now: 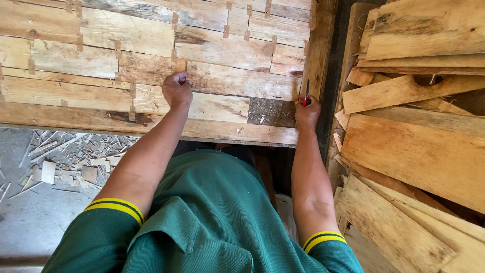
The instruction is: Fitting and trimming thin wood veneer pieces to create a decorative mosaic pattern on a larger panel.
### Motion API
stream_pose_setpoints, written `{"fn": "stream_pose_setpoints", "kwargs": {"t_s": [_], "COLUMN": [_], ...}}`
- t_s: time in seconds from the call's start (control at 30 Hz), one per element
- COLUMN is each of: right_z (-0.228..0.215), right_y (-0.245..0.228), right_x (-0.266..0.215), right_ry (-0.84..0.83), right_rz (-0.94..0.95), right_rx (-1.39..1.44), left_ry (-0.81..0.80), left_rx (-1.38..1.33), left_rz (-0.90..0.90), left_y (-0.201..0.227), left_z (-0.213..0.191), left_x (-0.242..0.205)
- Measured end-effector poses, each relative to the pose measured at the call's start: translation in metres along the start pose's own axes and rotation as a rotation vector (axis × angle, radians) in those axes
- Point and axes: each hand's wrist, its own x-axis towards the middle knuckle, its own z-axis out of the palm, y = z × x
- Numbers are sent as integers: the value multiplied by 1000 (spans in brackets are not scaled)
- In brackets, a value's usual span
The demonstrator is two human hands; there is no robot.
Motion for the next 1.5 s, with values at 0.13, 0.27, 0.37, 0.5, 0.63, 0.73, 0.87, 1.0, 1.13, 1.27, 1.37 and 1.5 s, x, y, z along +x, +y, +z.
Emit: {"fn": "stream_pose_setpoints", "kwargs": {"t_s": [0.13,0.27,0.37,0.5,0.63,0.73,0.87,1.0,1.13,1.27,1.37,1.5], "right_z": [0,-5,-7,-13,-24,-36,-37,-25,-1,13,23,43], "right_y": [-8,-30,-35,-35,-55,-99,-101,-118,-107,-105,-120,-115], "right_x": [-5,-13,-16,-15,-24,-52,-74,-102,-116,-123,-128,-122], "right_ry": [-2,-7,-23,-65,-100,-115,-240,-304,-307,-242,-237,-208], "right_rz": [-5,112,145,133,111,229,289,247,159,-187,-212,-176], "right_rx": [23,24,19,2,31,64,207,120,-4,-160,-276,-478], "left_ry": [-33,-107,-195,-246,-193,-114,1,318,61,-455,-529,-578], "left_rx": [-1,-4,-53,-223,-184,-93,97,471,237,352,424,637], "left_rz": [5,-102,-164,-194,-334,-345,-230,435,696,843,1096,1206], "left_y": [10,31,23,12,30,21,-10,-8,30,50,61,61], "left_z": [-8,-19,-23,-34,-76,-103,-115,-92,-38,40,81,109], "left_x": [0,-4,4,16,14,17,24,7,-44,-80,-96,-95]}}
